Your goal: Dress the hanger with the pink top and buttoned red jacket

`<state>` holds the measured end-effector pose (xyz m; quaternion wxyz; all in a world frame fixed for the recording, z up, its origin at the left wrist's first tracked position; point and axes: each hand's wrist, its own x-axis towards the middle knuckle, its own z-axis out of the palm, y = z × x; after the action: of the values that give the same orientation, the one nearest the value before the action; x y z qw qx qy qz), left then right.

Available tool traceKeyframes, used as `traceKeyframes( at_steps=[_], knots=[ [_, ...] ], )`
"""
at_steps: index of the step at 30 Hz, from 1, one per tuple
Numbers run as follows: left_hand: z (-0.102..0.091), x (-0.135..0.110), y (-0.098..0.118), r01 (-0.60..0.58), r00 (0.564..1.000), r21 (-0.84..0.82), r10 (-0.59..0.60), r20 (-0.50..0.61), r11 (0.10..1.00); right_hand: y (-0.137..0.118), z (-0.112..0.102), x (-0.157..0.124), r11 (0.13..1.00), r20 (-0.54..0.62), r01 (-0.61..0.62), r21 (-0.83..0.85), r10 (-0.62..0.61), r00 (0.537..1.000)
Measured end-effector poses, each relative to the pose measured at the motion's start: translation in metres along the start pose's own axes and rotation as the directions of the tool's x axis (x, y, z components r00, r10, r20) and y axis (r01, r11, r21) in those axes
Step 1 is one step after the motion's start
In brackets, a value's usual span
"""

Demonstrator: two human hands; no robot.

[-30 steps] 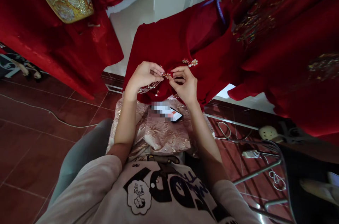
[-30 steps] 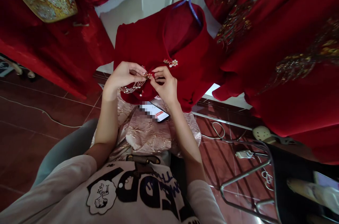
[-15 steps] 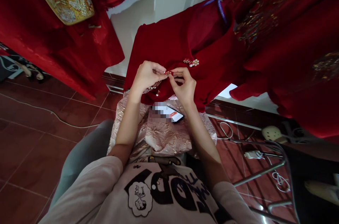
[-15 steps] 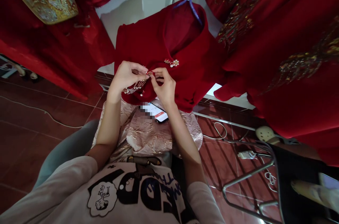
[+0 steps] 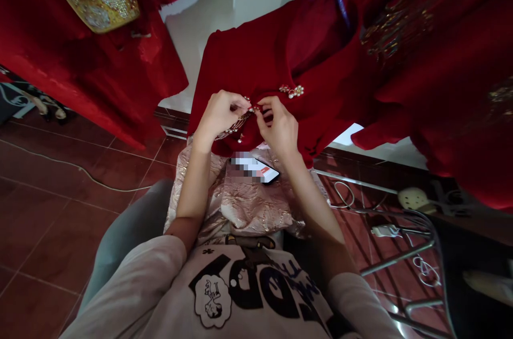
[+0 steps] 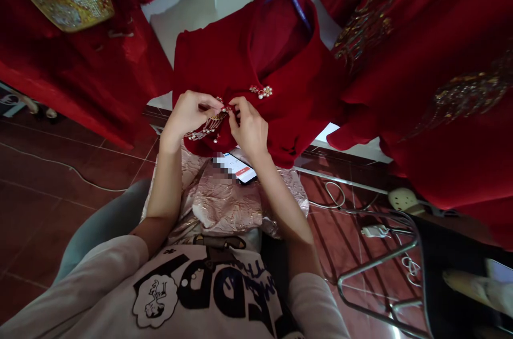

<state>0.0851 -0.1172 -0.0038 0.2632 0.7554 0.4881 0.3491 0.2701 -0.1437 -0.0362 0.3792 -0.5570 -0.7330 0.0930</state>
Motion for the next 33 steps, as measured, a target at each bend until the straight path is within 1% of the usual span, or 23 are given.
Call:
traceKeyframes(
  at_steps=[2, 4, 5, 6, 8, 10, 12, 13, 14, 15, 17, 18, 19, 20, 21, 23, 27, 28, 29, 32, 33],
  knots=[
    [-0.003, -0.003, -0.003, -0.043, 0.991, -0.011, 0.044, 0.13, 0.999, -0.003, -0.026, -0.009, 0.989, 0.141, -0.016, -0.148, 0.037, 0.989],
    [-0.006, -0.008, -0.004, -0.054, 0.963, 0.015, 0.048, 0.266, 0.998, -0.001, -0.058, -0.023, 0.967, 0.275, -0.046, -0.25, 0.117, 0.954],
    [-0.008, -0.011, -0.005, -0.053, 0.949, 0.044, 0.037, 0.314, 0.998, 0.001, -0.074, -0.03, 0.965, 0.332, -0.065, -0.254, 0.15, 0.931],
    [-0.01, -0.013, -0.005, -0.051, 0.939, 0.077, 0.021, 0.344, 0.996, 0.004, -0.088, -0.037, 0.969, 0.375, -0.095, -0.228, 0.178, 0.91],
    [-0.013, -0.017, -0.008, -0.04, 0.936, 0.136, -0.011, 0.352, 0.99, 0.01, -0.109, -0.047, 0.974, 0.467, -0.142, -0.179, 0.211, 0.858],
    [-0.015, -0.019, -0.011, -0.009, 0.947, 0.175, -0.048, 0.319, 0.984, 0.018, -0.116, -0.05, 0.982, 0.512, -0.156, -0.107, 0.189, 0.838],
    [-0.017, -0.018, -0.013, 0.033, 0.948, 0.203, -0.095, 0.304, 0.979, 0.024, -0.111, -0.049, 0.988, 0.502, -0.146, -0.058, 0.155, 0.851],
    [-0.017, -0.018, -0.013, 0.052, 0.941, 0.218, -0.121, 0.315, 0.975, 0.027, -0.105, -0.047, 0.988, 0.489, -0.14, -0.061, 0.152, 0.859],
    [-0.017, -0.017, -0.012, 0.067, 0.926, 0.233, -0.147, 0.348, 0.97, 0.029, -0.098, -0.045, 0.987, 0.481, -0.134, -0.086, 0.159, 0.862],
    [-0.016, -0.016, -0.01, 0.078, 0.902, 0.25, -0.175, 0.394, 0.965, 0.031, -0.09, -0.044, 0.984, 0.481, -0.126, -0.127, 0.172, 0.86],
    [-0.012, -0.013, -0.005, 0.106, 0.833, 0.275, -0.236, 0.5, 0.956, 0.031, -0.073, -0.042, 0.973, 0.486, -0.096, -0.209, 0.189, 0.853],
    [-0.01, -0.011, -0.002, 0.126, 0.799, 0.279, -0.264, 0.54, 0.952, 0.03, -0.065, -0.041, 0.967, 0.491, -0.078, -0.241, 0.191, 0.85],
    [-0.007, -0.01, 0.0, 0.145, 0.775, 0.273, -0.28, 0.566, 0.951, 0.029, -0.057, -0.041, 0.962, 0.495, -0.065, -0.267, 0.194, 0.847],
    [-0.004, -0.009, 0.001, 0.158, 0.765, 0.257, -0.283, 0.579, 0.953, 0.027, -0.05, -0.04, 0.955, 0.496, -0.059, -0.29, 0.202, 0.844],
    [-0.002, -0.008, 0.002, 0.165, 0.765, 0.237, -0.276, 0.583, 0.957, 0.025, -0.044, -0.039, 0.948, 0.494, -0.062, -0.311, 0.217, 0.842],
    [-0.001, -0.007, 0.002, 0.156, 0.776, 0.226, -0.26, 0.575, 0.962, 0.021, -0.034, -0.038, 0.932, 0.464, -0.09, -0.351, 0.256, 0.848],
    [-0.003, -0.008, 0.001, 0.113, 0.799, 0.355, -0.297, 0.523, 0.928, 0.017, -0.021, -0.037, 0.911, 0.374, -0.14, -0.387, 0.294, 0.88],
    [-0.003, -0.008, 0.001, 0.114, 0.794, 0.354, -0.299, 0.528, 0.928, 0.018, -0.02, -0.036, 0.916, 0.364, -0.147, -0.373, 0.29, 0.885],
    [-0.003, -0.008, 0.001, 0.124, 0.778, 0.325, -0.296, 0.554, 0.937, 0.02, -0.02, -0.036, 0.925, 0.361, -0.157, -0.347, 0.286, 0.888],
    [0.0, -0.006, -0.002, 0.187, 0.708, 0.209, -0.279, 0.649, 0.96, 0.029, -0.022, -0.033, 0.95, 0.355, -0.226, -0.217, 0.293, 0.888],
    [0.002, -0.005, -0.004, 0.192, 0.698, 0.199, -0.276, 0.66, 0.961, 0.032, -0.024, -0.032, 0.952, 0.348, -0.261, -0.162, 0.303, 0.887]
  ],
)
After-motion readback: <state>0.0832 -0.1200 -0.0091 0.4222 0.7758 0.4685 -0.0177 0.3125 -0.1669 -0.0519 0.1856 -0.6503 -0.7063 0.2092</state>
